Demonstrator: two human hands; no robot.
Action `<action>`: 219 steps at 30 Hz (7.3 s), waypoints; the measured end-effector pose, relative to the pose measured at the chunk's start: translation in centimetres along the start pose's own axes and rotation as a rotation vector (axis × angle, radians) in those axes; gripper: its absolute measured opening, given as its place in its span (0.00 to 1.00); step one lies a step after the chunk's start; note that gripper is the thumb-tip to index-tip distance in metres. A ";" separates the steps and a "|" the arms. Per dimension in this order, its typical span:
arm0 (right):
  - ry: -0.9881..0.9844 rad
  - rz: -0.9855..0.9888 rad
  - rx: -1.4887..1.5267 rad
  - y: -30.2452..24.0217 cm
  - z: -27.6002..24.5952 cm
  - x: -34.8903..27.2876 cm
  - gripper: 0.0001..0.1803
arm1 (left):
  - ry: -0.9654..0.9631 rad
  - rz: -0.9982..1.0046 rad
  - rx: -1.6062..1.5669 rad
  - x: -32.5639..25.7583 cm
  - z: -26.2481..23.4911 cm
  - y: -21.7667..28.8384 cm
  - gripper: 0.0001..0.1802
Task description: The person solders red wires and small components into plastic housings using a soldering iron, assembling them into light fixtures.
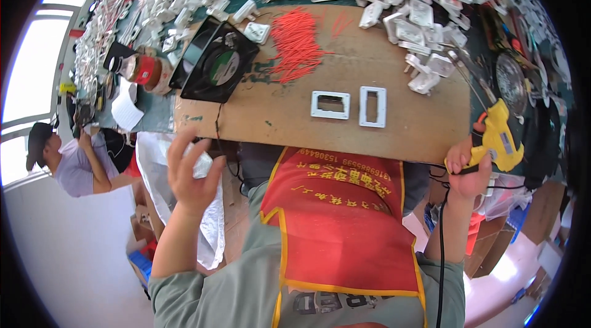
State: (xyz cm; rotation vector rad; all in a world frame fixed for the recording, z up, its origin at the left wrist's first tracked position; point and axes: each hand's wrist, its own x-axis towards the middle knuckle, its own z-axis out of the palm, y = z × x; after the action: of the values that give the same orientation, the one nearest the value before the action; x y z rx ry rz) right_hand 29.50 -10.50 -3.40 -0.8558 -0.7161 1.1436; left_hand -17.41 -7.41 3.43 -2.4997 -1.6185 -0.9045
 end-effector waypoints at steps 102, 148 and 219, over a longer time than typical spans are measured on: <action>0.074 0.045 0.074 -0.6 0.8 0.4 0.38 | 0.035 0.241 -0.074 23.5 16.6 6.6 0.07; 0.040 0.069 0.293 -1.0 0.3 0.2 0.34 | 0.013 0.391 0.014 39.8 15.1 15.1 0.15; 0.084 -0.023 0.061 -0.3 1.3 0.7 0.34 | -0.320 -0.327 -0.931 15.2 10.0 7.3 0.15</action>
State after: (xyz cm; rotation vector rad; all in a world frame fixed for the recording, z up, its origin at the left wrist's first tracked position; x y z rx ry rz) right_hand 28.72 -9.65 -2.47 -0.8369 -0.6173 1.0970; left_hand -2.34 5.02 4.49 -3.1121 -2.0995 -1.6946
